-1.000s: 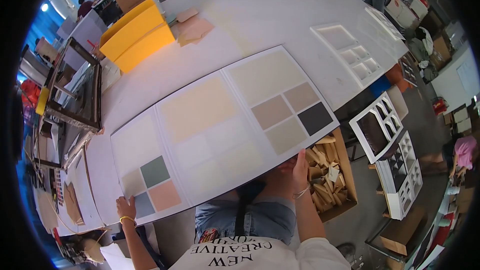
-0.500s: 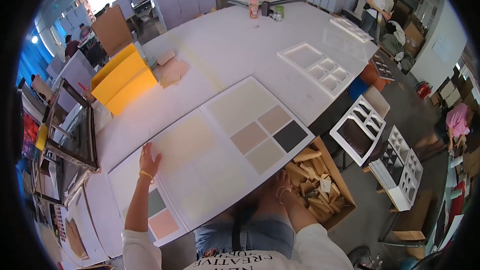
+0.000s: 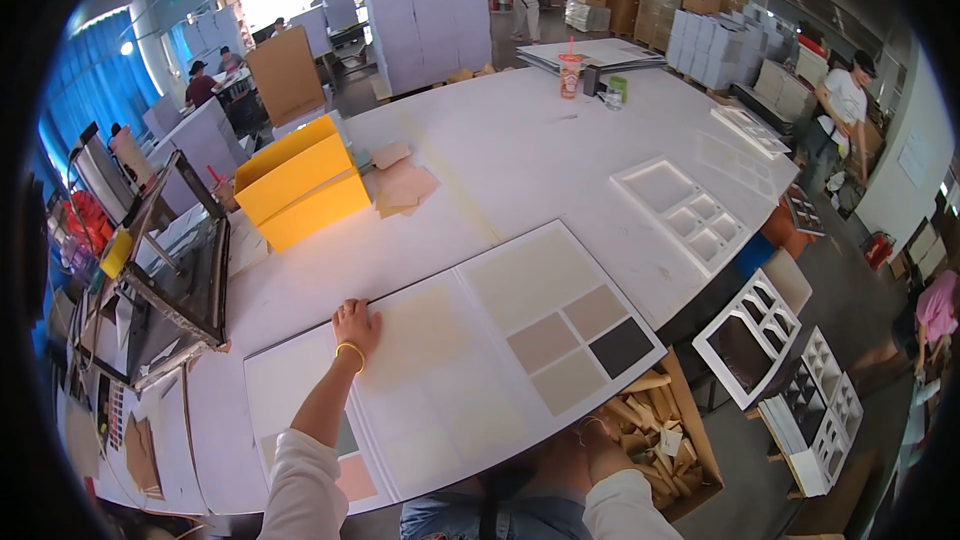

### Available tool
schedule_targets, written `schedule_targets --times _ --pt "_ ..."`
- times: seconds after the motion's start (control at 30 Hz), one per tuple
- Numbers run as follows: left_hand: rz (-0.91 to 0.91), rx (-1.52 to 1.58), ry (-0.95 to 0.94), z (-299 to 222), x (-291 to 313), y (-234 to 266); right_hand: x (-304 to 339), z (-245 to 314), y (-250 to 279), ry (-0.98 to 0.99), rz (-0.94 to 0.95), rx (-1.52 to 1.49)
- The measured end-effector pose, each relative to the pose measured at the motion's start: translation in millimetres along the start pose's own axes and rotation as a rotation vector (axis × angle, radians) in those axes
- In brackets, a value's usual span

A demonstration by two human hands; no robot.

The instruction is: Organizing and placing plastic templates into a color sample book at a workbench.

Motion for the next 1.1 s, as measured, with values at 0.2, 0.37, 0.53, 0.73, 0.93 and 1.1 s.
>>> schedule_targets --times 0.2,0.37,0.53,0.73,0.93,1.1 --pt "0.024 -0.037 0.024 2 -4 8 12 12 12 0.078 -0.017 0.015" --pt "0.025 -0.063 0.018 1 -7 -6 19 15 15 0.084 -0.03 0.005" --pt "0.074 -0.064 0.038 0 -3 0 31 17 13 0.074 -0.057 -0.032" --pt "0.097 -0.068 0.056 7 1 -2 42 -10 -25 0.035 -0.072 -0.09" --pt "-0.045 -0.046 -0.027 5 -8 -13 47 -53 -45 -0.183 -0.038 -0.243" --pt "-0.046 -0.058 0.057 38 -11 -13 78 -15 -14 -0.137 -0.16 -0.055"
Point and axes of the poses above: each hand's wrist, its own x-axis away from the middle knuckle, its own y-axis out of the back of the hand, z = x × y, the point moved 5 cm from there along -x, towards the middle knuckle, and after that the axes turned 5 degrees about x, right-handed, at the moved point
